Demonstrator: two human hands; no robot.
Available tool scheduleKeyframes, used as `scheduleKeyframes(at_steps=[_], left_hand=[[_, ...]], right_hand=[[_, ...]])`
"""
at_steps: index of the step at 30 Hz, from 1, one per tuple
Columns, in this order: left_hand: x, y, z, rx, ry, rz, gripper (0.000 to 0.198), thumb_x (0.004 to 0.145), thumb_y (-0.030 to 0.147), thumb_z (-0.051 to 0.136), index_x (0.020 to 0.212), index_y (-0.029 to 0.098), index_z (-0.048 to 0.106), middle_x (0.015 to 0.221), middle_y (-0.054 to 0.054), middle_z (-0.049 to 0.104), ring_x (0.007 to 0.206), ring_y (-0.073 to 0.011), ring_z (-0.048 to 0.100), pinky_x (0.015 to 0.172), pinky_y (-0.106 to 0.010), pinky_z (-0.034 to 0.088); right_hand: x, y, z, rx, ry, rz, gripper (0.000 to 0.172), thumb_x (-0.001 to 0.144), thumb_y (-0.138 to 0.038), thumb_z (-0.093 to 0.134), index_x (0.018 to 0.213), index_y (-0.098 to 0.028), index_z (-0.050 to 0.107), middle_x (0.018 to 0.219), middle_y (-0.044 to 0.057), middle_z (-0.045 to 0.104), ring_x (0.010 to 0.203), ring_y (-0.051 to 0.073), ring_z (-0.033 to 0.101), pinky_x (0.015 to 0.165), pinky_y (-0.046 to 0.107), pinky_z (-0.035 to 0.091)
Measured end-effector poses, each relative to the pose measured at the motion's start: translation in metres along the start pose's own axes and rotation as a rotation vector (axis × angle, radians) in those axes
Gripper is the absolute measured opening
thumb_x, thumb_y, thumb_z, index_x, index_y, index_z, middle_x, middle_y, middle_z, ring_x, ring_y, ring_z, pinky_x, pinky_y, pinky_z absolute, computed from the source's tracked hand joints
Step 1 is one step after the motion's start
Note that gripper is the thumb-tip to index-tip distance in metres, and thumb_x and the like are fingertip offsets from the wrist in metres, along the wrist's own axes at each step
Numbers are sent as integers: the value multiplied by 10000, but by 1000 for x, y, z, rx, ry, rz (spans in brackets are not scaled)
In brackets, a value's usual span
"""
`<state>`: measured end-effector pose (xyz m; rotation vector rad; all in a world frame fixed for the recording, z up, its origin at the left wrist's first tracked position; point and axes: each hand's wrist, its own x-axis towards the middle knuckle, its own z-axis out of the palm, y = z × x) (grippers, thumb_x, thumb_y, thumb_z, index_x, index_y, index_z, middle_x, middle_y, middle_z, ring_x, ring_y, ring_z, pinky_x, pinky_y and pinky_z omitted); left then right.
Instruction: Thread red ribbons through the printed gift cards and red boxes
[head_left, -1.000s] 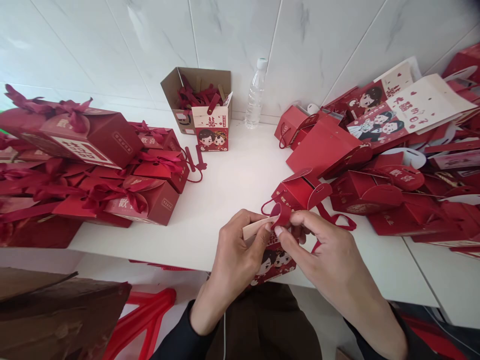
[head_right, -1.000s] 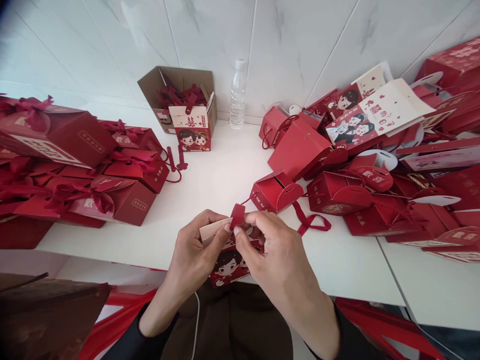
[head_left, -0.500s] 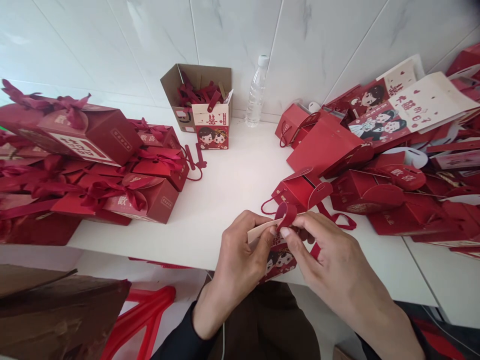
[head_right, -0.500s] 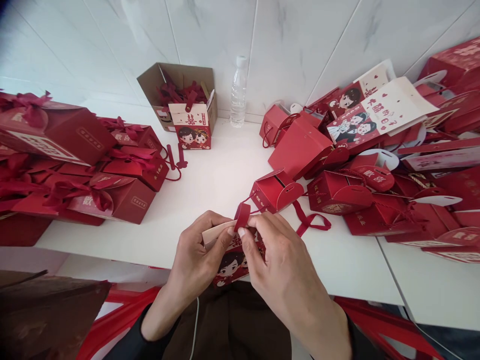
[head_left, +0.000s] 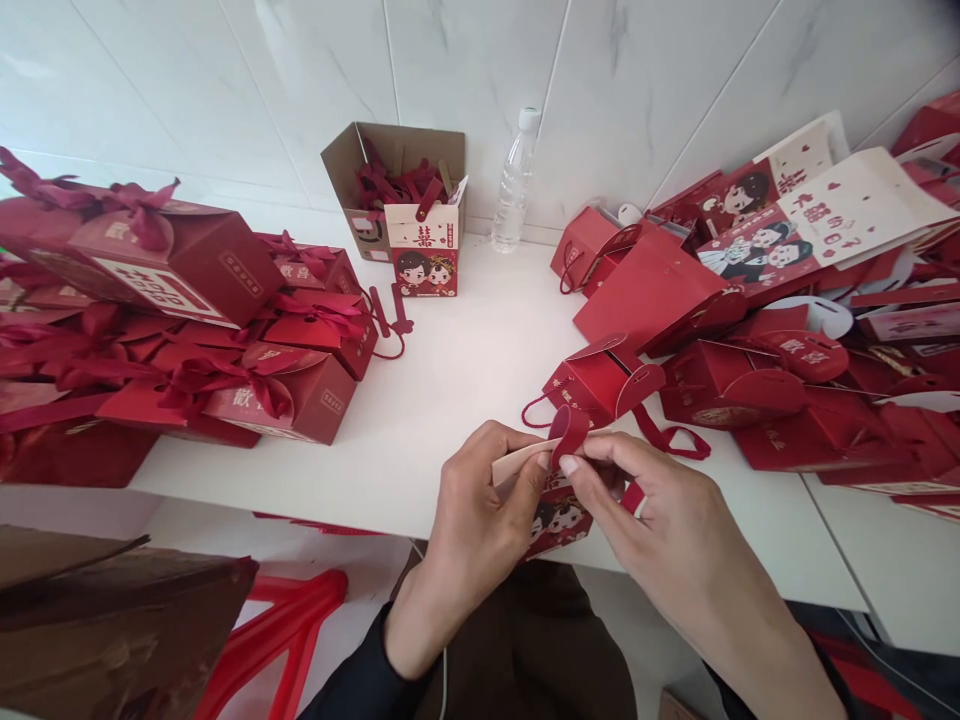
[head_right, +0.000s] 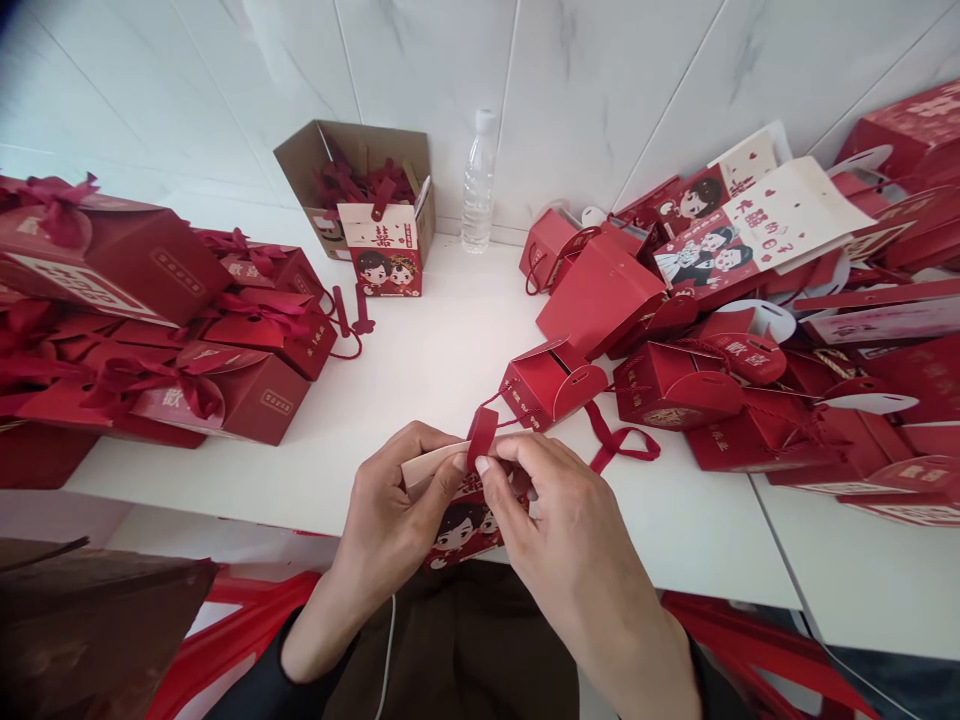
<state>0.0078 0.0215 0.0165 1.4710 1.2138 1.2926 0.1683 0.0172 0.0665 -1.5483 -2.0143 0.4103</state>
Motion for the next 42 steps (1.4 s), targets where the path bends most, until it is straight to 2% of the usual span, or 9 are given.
scheduleKeyframes(at_steps=[7,10,15,22,31,35,42], left_hand=[[0,-1,1,-25,0,-27,129,985,283,656,942,194,739,879,-31,733,746,-142,661,707,-263,530],[1,-1,0,-13,5,-27,139,990,289,654,942,191,740,878,-30,732,741,-137,659,704,-257,528],[3,-1,-1,39,-23,27,82,970,222,664,944,190,735,866,-4,723,740,-111,653,694,-224,513],[5,0,2,79,9,96,59,935,162,681,916,181,734,857,-10,730,730,-117,661,668,-226,513],[3,-4,5,98,9,132,66,959,191,663,929,181,720,871,-27,733,733,-129,664,685,-247,527],[3,-3,6,84,18,131,71,948,192,667,914,174,727,850,-21,733,721,-121,661,680,-238,525],[2,-3,6,65,36,84,86,935,182,666,893,176,741,840,-16,735,728,-121,669,696,-236,530]], right_hand=[[2,-1,0,-69,36,-76,178,1000,-238,542,862,-222,652,760,-10,712,596,151,625,514,255,473],[1,-1,2,-102,61,-107,181,1010,-237,529,871,-212,642,787,5,717,636,163,647,557,270,484],[-1,1,4,-136,90,-119,193,1027,-251,524,881,-199,639,781,13,705,629,162,637,556,280,465],[-3,3,2,-95,111,-74,165,1016,-256,551,885,-218,644,761,-14,707,537,136,581,495,263,449],[-1,5,-4,-119,28,-111,211,1033,-256,504,854,-224,610,711,-14,657,560,148,596,511,271,443],[2,6,-5,-153,9,-137,216,1046,-250,476,860,-220,581,752,3,654,596,157,607,545,281,454],[4,10,-6,-138,-48,-174,257,1066,-255,465,821,-219,535,725,-10,581,610,158,569,567,287,452]])
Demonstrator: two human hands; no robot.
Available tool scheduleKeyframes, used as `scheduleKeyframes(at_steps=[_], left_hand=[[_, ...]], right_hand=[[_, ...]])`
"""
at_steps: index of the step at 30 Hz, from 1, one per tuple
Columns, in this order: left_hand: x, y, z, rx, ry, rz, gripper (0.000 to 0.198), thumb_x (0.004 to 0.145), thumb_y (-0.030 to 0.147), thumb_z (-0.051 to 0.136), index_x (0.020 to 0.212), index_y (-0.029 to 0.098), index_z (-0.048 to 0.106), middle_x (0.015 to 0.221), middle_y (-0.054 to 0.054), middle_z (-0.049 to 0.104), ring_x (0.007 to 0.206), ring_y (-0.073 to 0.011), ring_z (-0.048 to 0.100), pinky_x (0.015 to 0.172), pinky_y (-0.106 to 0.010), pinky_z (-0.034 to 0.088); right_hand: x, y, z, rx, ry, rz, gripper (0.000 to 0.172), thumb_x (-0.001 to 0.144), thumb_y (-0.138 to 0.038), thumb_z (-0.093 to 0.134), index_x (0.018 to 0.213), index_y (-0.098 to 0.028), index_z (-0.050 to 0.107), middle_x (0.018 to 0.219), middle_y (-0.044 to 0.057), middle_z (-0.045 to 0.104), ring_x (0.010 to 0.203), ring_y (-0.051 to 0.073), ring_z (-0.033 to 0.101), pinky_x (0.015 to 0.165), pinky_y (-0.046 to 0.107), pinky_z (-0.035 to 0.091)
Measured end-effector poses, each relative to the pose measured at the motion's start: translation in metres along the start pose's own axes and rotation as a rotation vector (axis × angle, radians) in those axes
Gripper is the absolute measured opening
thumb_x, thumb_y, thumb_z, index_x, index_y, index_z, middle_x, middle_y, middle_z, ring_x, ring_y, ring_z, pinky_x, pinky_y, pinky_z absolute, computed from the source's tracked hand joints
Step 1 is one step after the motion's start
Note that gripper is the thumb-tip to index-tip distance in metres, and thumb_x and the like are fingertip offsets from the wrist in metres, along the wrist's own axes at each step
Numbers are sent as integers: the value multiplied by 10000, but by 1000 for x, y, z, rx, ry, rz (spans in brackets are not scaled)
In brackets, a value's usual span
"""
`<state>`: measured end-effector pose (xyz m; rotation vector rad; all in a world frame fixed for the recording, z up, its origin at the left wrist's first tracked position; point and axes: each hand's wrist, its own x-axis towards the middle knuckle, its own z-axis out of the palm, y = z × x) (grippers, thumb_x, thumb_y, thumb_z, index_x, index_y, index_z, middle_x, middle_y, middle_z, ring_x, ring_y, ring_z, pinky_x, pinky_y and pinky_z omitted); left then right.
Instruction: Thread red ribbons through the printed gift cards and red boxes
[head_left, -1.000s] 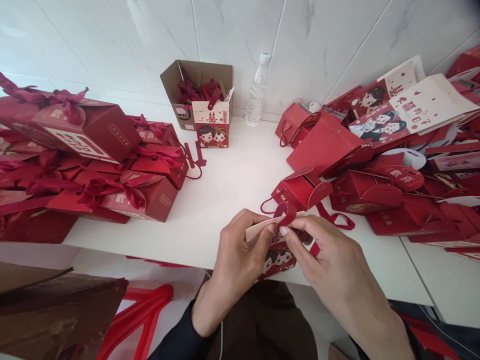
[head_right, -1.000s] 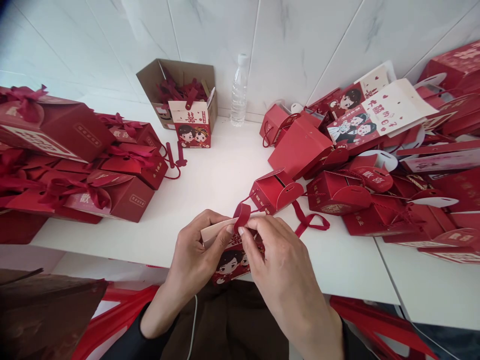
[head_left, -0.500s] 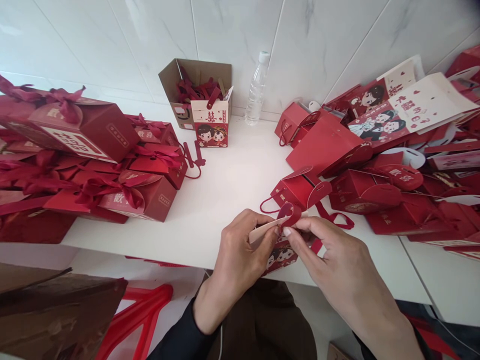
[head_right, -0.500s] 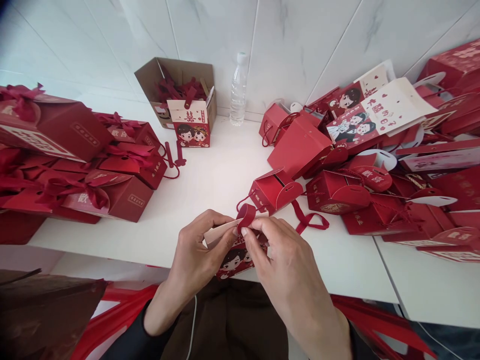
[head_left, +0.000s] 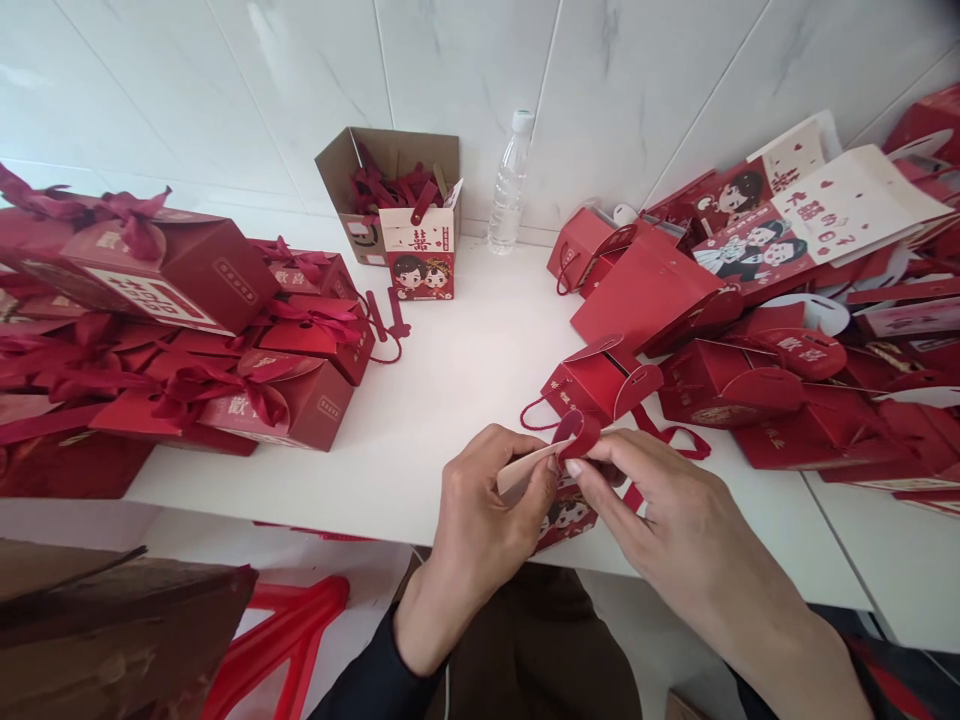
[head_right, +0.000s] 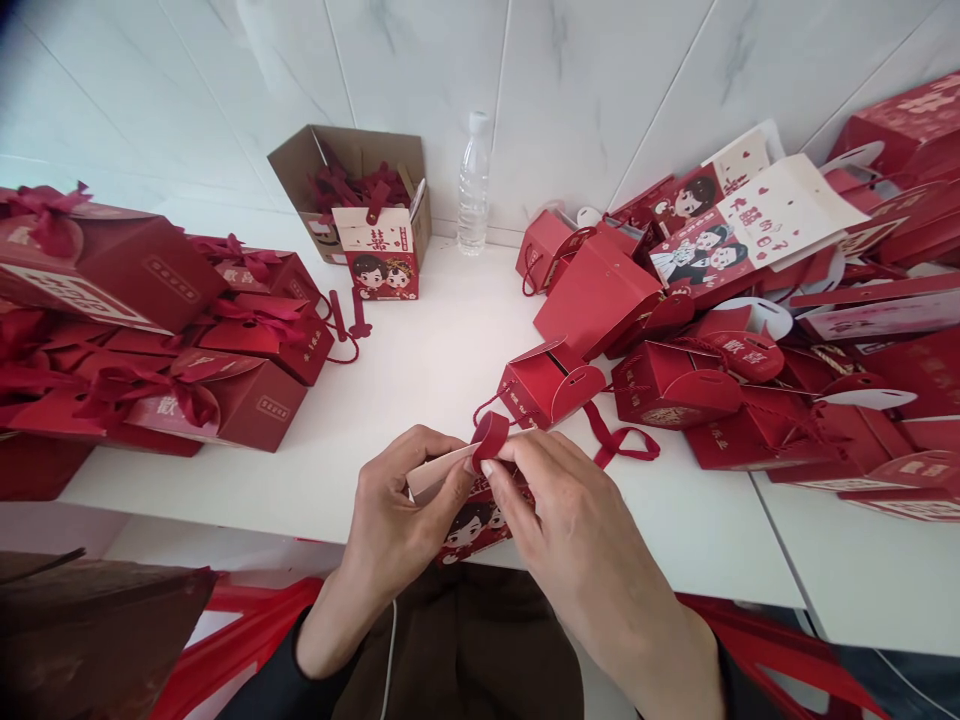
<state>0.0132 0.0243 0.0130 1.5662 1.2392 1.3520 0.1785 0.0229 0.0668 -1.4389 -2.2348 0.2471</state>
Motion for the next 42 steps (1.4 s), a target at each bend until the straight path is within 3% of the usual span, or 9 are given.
scheduleKeyframes(at_steps=[5,9,13,17,24,32,37,42], left_hand=[[1,-3,0,0,-16,8,77,957,231,689,942,194,756,869,-23,747,736,-133,676,706,-254,542],[1,-4,2,1,-12,21,67,955,222,696,930,193,750,858,-17,742,730,-126,674,700,-243,539],[1,-4,3,11,-3,38,60,947,201,701,921,181,751,845,-10,737,724,-109,671,689,-217,529],[2,-5,3,5,2,59,59,946,200,707,922,178,756,834,-9,735,715,-103,670,662,-203,519],[3,-4,2,21,5,70,51,933,159,709,916,170,756,827,-2,732,712,-92,669,654,-184,511],[4,-5,2,40,24,161,51,919,113,709,898,143,745,815,-15,724,728,-82,675,687,-161,518],[3,-7,3,27,39,166,39,920,126,717,899,139,746,814,-19,723,721,-82,673,680,-159,521],[4,-7,3,27,48,172,39,921,118,722,907,140,751,809,-17,721,722,-79,667,681,-155,515]], right_hand=[[-3,-2,3,37,38,80,200,1056,-276,502,894,-217,604,754,1,648,596,156,591,548,278,467],[-5,-4,4,96,38,163,238,1046,-313,521,844,-229,614,669,-35,641,412,114,438,441,272,408],[-5,-5,3,151,23,194,186,1016,-292,536,873,-230,638,704,-30,673,412,111,455,422,262,412],[-4,-4,2,160,18,195,172,1010,-289,544,893,-222,651,705,-42,672,345,88,350,382,269,372],[-2,-6,1,171,27,206,184,999,-284,561,858,-219,659,708,-22,677,490,125,537,442,254,423],[-3,-8,4,234,77,290,201,1000,-321,588,850,-224,680,675,-42,659,498,109,501,395,222,366],[-5,-9,8,264,126,330,169,982,-331,626,864,-241,708,702,-65,692,413,85,361,372,216,345],[-5,-8,8,374,51,417,255,1005,-433,600,882,-251,729,700,-53,700,449,85,471,409,179,410]])
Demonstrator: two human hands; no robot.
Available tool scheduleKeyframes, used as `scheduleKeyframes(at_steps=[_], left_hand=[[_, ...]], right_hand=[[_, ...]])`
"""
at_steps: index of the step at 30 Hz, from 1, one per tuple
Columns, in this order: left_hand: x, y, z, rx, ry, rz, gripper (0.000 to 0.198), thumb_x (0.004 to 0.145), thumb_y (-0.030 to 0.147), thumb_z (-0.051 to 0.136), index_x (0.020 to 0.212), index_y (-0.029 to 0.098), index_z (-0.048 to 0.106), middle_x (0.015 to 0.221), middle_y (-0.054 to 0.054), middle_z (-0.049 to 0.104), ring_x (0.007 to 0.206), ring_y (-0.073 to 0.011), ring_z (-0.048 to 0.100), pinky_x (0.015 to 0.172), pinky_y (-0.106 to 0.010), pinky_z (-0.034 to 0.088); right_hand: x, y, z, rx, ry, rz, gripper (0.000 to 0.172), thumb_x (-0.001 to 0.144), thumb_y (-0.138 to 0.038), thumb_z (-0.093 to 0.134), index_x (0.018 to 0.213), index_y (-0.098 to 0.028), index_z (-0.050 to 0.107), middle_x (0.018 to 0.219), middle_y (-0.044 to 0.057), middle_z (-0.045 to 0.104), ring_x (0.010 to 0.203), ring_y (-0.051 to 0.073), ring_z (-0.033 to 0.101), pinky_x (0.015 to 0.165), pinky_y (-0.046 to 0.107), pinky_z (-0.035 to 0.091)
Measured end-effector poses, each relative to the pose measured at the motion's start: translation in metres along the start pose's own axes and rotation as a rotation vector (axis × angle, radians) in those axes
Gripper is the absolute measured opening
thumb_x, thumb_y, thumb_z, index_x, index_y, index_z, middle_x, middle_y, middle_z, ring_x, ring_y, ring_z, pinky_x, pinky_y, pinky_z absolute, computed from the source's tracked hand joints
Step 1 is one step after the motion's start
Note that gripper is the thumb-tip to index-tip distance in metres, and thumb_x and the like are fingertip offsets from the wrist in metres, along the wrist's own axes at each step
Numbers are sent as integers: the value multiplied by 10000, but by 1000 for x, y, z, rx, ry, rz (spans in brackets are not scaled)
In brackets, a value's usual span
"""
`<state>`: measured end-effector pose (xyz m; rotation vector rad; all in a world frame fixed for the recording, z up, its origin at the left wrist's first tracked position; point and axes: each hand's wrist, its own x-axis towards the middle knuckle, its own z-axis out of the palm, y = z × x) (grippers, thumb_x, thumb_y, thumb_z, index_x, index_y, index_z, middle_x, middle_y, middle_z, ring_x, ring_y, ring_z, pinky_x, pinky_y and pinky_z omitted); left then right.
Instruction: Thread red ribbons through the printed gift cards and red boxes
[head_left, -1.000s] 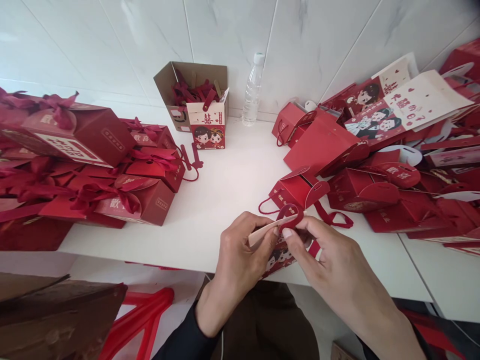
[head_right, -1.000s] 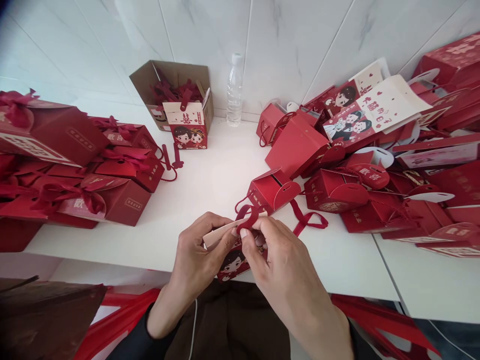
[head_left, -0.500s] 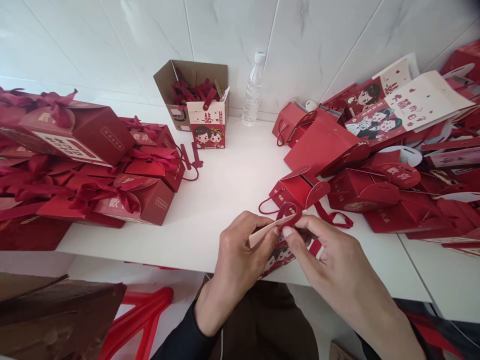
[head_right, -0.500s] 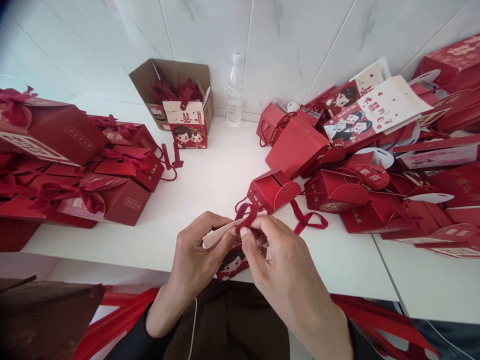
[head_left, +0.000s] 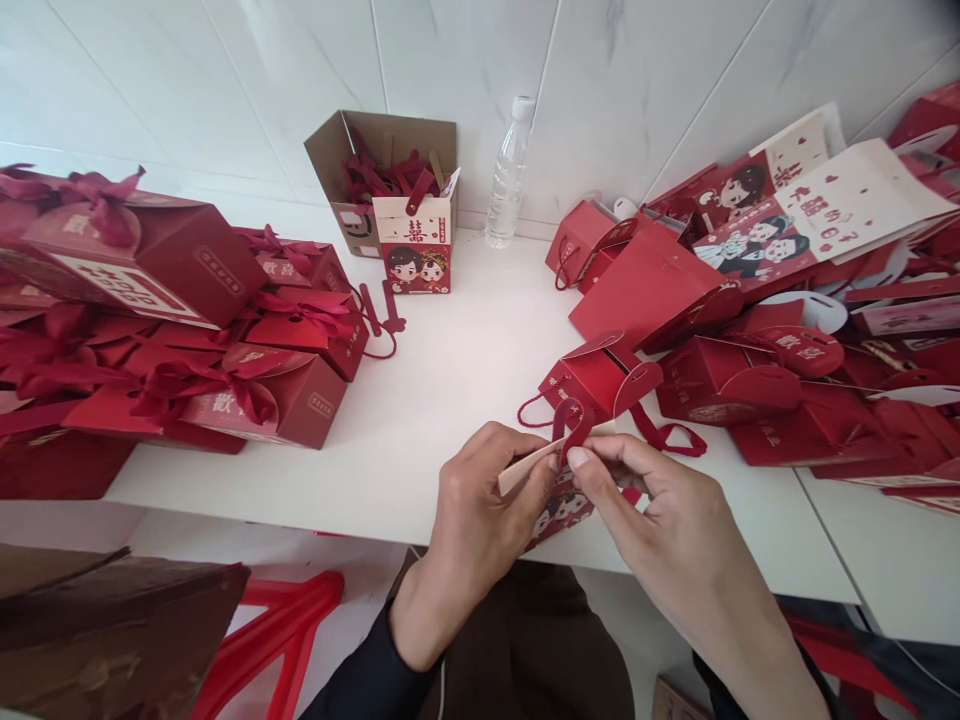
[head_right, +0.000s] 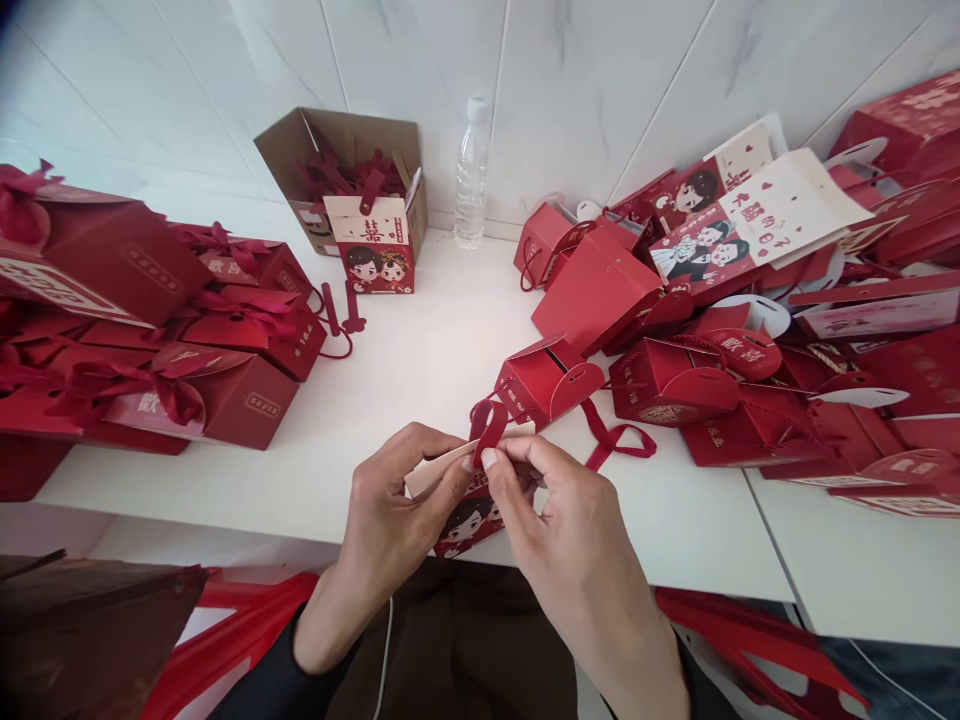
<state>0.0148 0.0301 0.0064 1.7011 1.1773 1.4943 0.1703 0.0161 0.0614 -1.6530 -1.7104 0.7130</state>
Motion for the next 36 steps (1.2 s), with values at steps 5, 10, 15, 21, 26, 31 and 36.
scheduleKeyframes(at_steps=[5,10,15,21,26,31,36], left_hand=[[0,-2,-1,-11,-20,33,50,910,81,720,909,124,745,807,-24,712,721,-80,663,675,-155,513],[-1,-3,-2,-1,-35,44,40,911,82,721,912,116,742,815,-33,711,727,-87,664,674,-168,512],[-2,-2,-3,-6,-43,58,36,917,86,717,922,109,745,818,-38,712,742,-89,667,687,-171,513],[-3,-2,-3,-6,-51,52,48,923,91,714,939,113,754,822,-38,713,744,-89,667,693,-173,519],[-3,-1,-3,-4,-47,60,47,922,89,713,941,112,750,830,-41,715,743,-90,670,689,-171,525],[-3,-3,-2,-6,-35,47,42,912,87,720,917,122,742,812,-32,709,722,-88,664,655,-170,513],[-5,-1,0,-22,-25,23,50,908,84,721,912,130,740,815,-32,712,724,-92,670,669,-174,524]], right_hand=[[2,2,-3,126,-94,131,301,981,-509,637,898,-246,756,664,-41,696,513,102,545,454,173,449],[5,7,-5,224,-162,226,334,947,-539,682,866,-230,780,680,-11,738,529,104,564,482,174,468],[7,13,-5,384,-205,290,302,928,-526,744,892,-231,798,729,-1,753,672,109,667,622,143,542],[9,14,-7,494,-275,299,293,951,-507,729,914,-225,801,766,6,748,745,116,696,690,146,571],[8,8,-7,349,-237,251,339,964,-530,682,864,-220,775,744,6,748,675,115,663,606,155,537],[4,6,-5,183,-153,179,351,980,-533,637,834,-236,754,696,-19,720,574,109,571,505,190,459],[6,5,-6,155,-182,179,356,964,-536,631,840,-226,752,703,-5,737,536,119,545,485,218,453]])
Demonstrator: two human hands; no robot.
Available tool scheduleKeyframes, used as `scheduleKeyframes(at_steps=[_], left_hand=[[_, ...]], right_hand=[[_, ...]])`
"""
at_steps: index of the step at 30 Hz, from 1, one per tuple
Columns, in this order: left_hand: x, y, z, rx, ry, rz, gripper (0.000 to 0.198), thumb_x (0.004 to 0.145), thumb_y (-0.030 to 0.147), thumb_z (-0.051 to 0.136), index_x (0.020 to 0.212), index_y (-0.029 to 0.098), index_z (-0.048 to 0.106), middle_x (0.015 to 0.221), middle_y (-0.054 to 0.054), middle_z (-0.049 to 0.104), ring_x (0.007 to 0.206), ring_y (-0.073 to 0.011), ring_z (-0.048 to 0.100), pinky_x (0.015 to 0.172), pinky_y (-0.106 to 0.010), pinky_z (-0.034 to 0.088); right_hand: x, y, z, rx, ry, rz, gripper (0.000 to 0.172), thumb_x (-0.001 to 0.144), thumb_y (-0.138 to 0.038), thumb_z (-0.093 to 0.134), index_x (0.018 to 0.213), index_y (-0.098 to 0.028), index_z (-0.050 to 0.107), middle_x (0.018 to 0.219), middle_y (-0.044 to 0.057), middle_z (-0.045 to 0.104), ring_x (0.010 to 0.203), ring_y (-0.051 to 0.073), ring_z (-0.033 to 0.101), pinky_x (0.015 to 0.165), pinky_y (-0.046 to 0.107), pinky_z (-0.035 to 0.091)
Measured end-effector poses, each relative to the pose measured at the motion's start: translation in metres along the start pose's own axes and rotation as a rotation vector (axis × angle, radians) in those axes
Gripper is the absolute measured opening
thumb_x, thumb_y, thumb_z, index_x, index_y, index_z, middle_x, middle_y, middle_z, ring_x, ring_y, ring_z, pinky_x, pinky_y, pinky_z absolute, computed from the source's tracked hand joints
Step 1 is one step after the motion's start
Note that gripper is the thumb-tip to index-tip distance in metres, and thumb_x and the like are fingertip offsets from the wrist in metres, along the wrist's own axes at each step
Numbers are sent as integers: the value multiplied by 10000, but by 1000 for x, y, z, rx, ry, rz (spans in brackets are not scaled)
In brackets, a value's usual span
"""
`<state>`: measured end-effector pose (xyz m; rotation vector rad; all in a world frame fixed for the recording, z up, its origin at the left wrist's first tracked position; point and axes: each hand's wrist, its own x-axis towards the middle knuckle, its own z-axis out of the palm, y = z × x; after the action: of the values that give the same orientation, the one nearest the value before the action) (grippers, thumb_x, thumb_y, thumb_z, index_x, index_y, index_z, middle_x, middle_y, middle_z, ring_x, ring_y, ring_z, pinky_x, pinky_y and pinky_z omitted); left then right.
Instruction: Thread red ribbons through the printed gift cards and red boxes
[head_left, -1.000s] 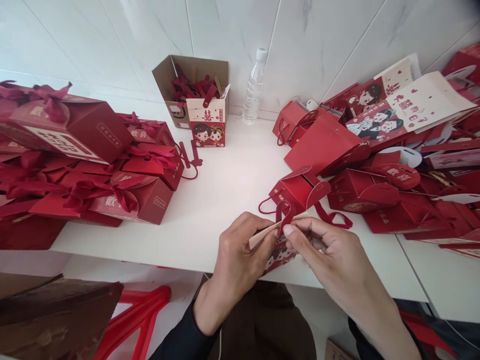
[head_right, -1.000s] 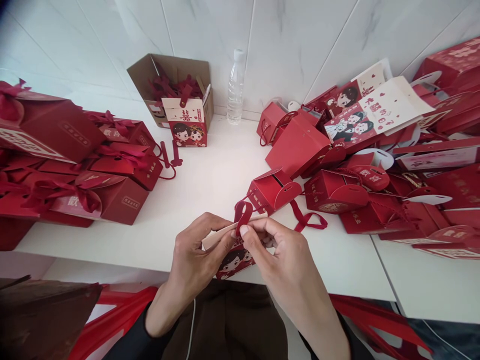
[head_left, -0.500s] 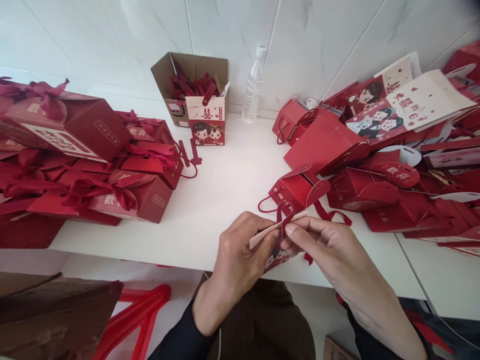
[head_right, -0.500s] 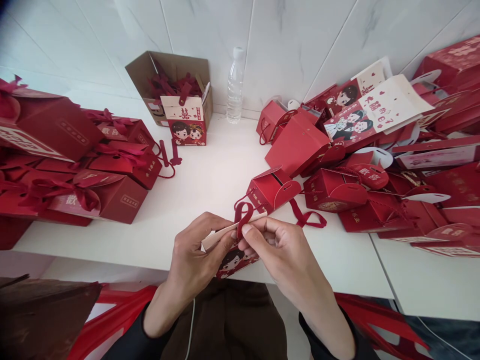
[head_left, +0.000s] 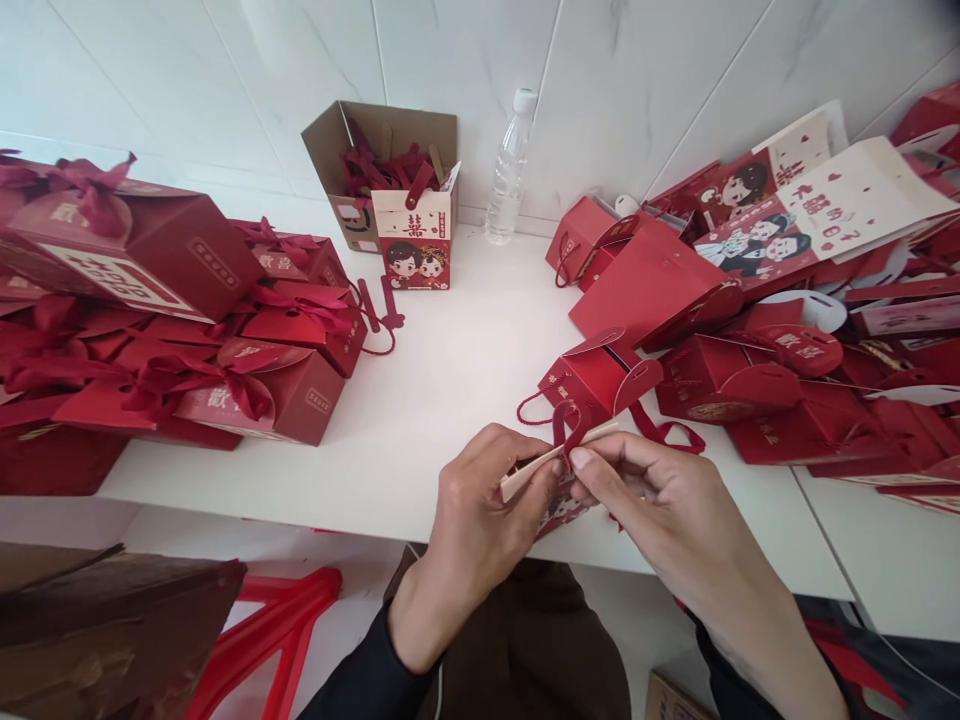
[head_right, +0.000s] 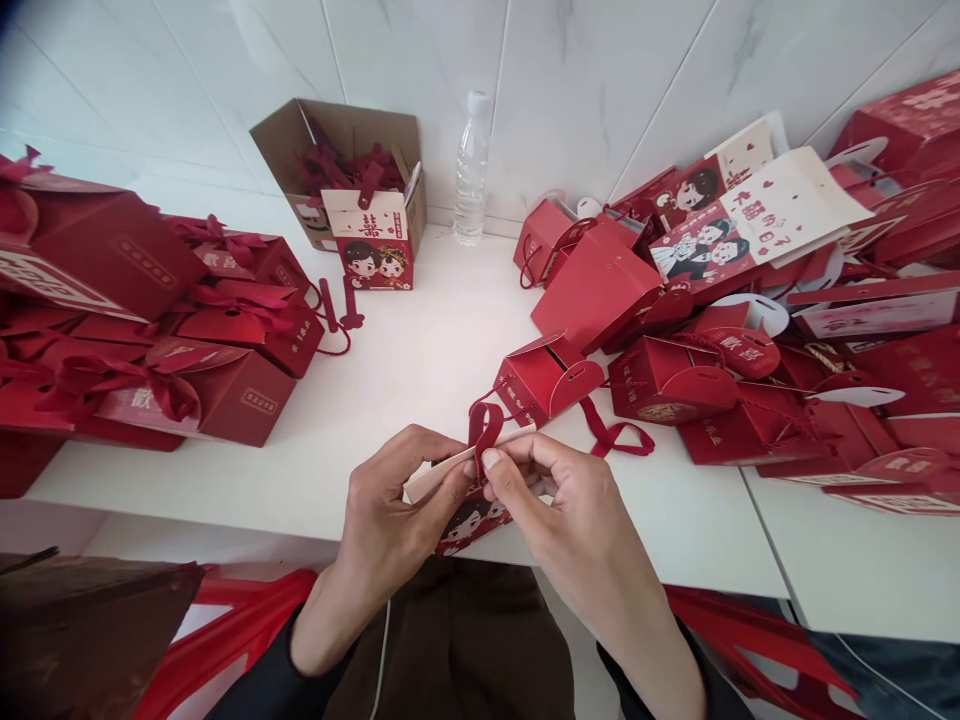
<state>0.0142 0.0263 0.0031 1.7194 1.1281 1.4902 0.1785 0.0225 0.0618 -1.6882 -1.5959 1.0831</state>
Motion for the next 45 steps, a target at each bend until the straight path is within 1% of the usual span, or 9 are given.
scheduleKeyframes(at_steps=[6,13,18,25,29,35,38,41,45], left_hand=[[0,1,2,-4,-2,-6,94,895,65,706,912,155,726,810,-20,701,710,-98,655,641,-190,519],[0,-1,2,-3,-1,-12,98,900,76,703,917,171,720,815,-19,698,700,-107,653,630,-208,521],[1,0,2,3,2,-16,72,911,92,711,910,164,720,810,-12,699,714,-97,651,657,-198,519],[-1,-1,3,5,-22,-22,49,921,123,713,922,172,718,818,-18,704,727,-115,656,662,-226,520],[-2,0,2,6,-10,-10,72,912,101,696,908,172,709,816,-21,700,722,-114,652,659,-222,529],[-1,2,4,-5,14,-29,109,896,77,671,915,173,719,816,-19,698,703,-109,655,598,-198,520],[-1,2,6,-4,42,-29,101,894,82,678,914,171,721,814,-19,701,705,-109,654,621,-205,533],[-1,1,6,4,37,-27,92,905,90,679,913,170,723,814,-18,705,707,-107,653,629,-207,530],[-2,0,6,9,3,-3,47,920,126,708,921,168,730,814,-24,713,735,-119,666,660,-224,534]], right_hand=[[0,-3,1,-15,70,-20,316,952,-458,632,751,-228,717,639,-11,692,510,130,525,469,242,435],[-3,-2,4,7,74,-14,389,977,-557,630,785,-229,710,646,-19,667,480,113,459,434,232,396],[-4,0,4,81,37,-2,292,977,-506,644,906,-234,725,727,-13,688,646,148,625,538,210,508],[-9,5,2,106,90,-1,312,985,-514,630,899,-224,703,755,14,717,720,177,695,573,210,555],[-11,5,4,79,150,-83,282,980,-499,656,915,-231,715,777,7,728,720,179,700,618,232,578],[-8,7,9,-166,211,-338,164,1008,-347,634,879,-254,675,864,-10,729,680,152,648,635,249,548],[-7,9,9,-227,225,-402,157,1005,-303,636,859,-254,660,902,-3,740,658,148,642,650,257,552],[-8,10,7,-176,191,-351,177,1006,-341,643,856,-250,666,834,-6,729,644,152,646,630,254,552],[-8,11,-1,-20,191,-178,262,1002,-469,639,898,-234,691,780,10,732,689,188,693,625,269,573]])
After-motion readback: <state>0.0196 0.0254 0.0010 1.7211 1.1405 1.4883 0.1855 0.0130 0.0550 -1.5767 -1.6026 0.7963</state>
